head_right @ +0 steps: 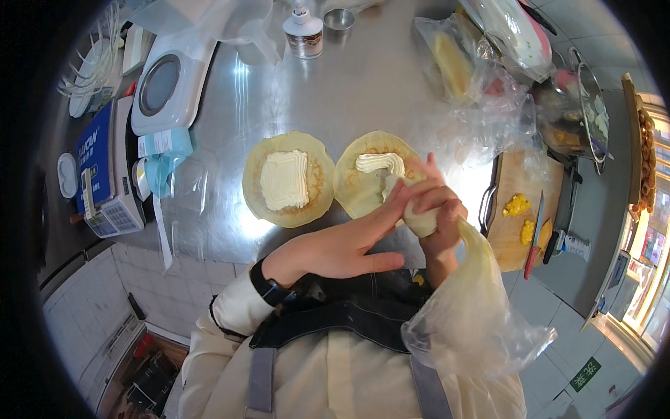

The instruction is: The person pipes white cream onto two crepes, adds diced mango and chocolate chips, and rolls them into cylinders. They then wrap the crepes in plastic film and add more diced mango to the top of the wrapped rolls.

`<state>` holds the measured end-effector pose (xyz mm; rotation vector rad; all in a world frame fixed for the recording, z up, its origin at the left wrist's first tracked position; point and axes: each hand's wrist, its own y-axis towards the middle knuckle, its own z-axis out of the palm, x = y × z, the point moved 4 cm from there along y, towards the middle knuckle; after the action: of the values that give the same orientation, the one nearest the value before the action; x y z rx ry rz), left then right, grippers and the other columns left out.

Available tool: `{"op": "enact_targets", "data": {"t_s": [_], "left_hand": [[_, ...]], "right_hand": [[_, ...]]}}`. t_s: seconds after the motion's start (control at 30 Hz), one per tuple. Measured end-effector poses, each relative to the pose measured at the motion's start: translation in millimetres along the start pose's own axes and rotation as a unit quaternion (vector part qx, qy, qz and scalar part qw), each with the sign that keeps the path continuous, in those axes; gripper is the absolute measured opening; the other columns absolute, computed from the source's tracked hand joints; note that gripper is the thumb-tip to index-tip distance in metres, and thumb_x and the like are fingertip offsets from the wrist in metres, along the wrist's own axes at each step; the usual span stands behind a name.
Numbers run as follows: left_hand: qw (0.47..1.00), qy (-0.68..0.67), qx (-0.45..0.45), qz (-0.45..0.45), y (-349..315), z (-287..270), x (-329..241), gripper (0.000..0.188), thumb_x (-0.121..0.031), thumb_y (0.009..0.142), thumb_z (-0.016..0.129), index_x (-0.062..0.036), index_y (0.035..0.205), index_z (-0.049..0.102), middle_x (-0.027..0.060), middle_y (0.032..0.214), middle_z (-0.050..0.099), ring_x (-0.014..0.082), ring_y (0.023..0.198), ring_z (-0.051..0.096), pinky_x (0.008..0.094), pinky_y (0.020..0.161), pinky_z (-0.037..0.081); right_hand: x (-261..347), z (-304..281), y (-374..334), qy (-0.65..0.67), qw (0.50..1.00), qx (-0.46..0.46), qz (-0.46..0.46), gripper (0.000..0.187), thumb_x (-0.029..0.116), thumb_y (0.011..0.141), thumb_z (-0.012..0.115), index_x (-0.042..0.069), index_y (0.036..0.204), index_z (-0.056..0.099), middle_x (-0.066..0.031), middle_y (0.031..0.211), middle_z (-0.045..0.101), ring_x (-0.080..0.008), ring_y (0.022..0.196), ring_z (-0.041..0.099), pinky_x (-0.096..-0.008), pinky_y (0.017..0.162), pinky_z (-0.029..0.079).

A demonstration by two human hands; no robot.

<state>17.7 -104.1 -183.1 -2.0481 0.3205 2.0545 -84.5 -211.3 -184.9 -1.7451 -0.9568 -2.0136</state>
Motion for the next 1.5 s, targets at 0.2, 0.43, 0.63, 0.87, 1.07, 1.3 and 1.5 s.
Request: {"op": "enact_targets", "data": {"t_s": [0.2,0.43,0.63,0.87,1.07,1.3,1.5], "left_hand": [[0.997,-0.035,-0.017,-0.063,-24,0,6,0.097,-0.045,0.093,0.050,0.0113,0.140,-0.014,0.0368,0.146,-0.010,0.0395,0.140,0.012,0.0368,0.113,0.022],[0.998,-0.042,-0.010,-0.045,-35,-2,6,0.090,-0.038,0.094,0.048,0.0111,0.141,-0.011,0.0335,0.149,-0.006,0.0368,0.142,0.009,0.0362,0.113,0.020],[0.984,-0.125,0.094,-0.090,-51,3,12,0.075,-0.030,0.096,0.042,0.0081,0.144,-0.002,0.0286,0.151,-0.005,0.0321,0.142,0.010,0.0348,0.114,0.019],[0.976,-0.136,0.146,-0.084,-31,13,20,0.075,-0.038,0.098,0.037,0.0069,0.145,0.000,0.0262,0.153,-0.004,0.0299,0.142,0.012,0.0331,0.113,0.018],[0.966,-0.136,0.189,-0.112,-10,10,3,0.066,-0.031,0.101,0.037,0.0005,0.147,0.001,0.0169,0.156,-0.003,0.0228,0.144,0.002,0.0328,0.115,0.010],[0.970,-0.168,0.140,-0.108,-29,2,1,0.067,-0.036,0.101,0.033,0.0011,0.147,0.002,0.0207,0.154,-0.004,0.0273,0.143,0.005,0.0342,0.114,0.014],[0.971,-0.228,0.058,-0.049,-16,2,19,0.065,-0.022,0.100,0.040,-0.0029,0.148,0.001,0.0149,0.156,-0.002,0.0215,0.144,0.002,0.0332,0.115,0.011]], "right_hand": [[-33,15,-6,0.050,0.998,-0.018,-0.027,0.069,0.059,0.094,0.029,0.006,0.056,0.050,-0.0117,0.059,0.060,-0.0266,0.063,0.062,-0.0438,0.076,0.050],[-37,19,-5,0.067,0.997,-0.048,0.001,0.065,0.050,0.099,0.029,0.005,0.056,0.048,-0.0112,0.056,0.057,-0.0253,0.056,0.058,-0.0390,0.066,0.049],[-23,19,-29,0.075,0.997,-0.026,0.025,0.063,0.044,0.101,0.028,0.004,0.056,0.047,-0.0106,0.051,0.053,-0.0243,0.048,0.053,-0.0374,0.058,0.047],[-14,-5,-44,0.062,0.991,-0.112,0.046,0.060,0.040,0.102,0.029,0.006,0.054,0.045,-0.0081,0.047,0.048,-0.0213,0.044,0.048,-0.0359,0.053,0.044],[-8,-18,-35,0.081,0.991,-0.104,0.010,0.063,0.040,0.101,0.029,0.007,0.050,0.043,-0.0081,0.045,0.047,-0.0200,0.041,0.045,-0.0340,0.052,0.042],[-15,0,-22,0.083,0.995,-0.041,0.031,0.062,0.036,0.102,0.028,0.004,0.051,0.043,-0.0084,0.045,0.047,-0.0200,0.041,0.046,-0.0305,0.050,0.042],[-19,1,6,0.028,0.998,-0.056,0.024,0.062,0.036,0.102,0.025,0.005,0.052,0.044,-0.0079,0.048,0.047,-0.0193,0.043,0.045,-0.0313,0.050,0.042]]}}
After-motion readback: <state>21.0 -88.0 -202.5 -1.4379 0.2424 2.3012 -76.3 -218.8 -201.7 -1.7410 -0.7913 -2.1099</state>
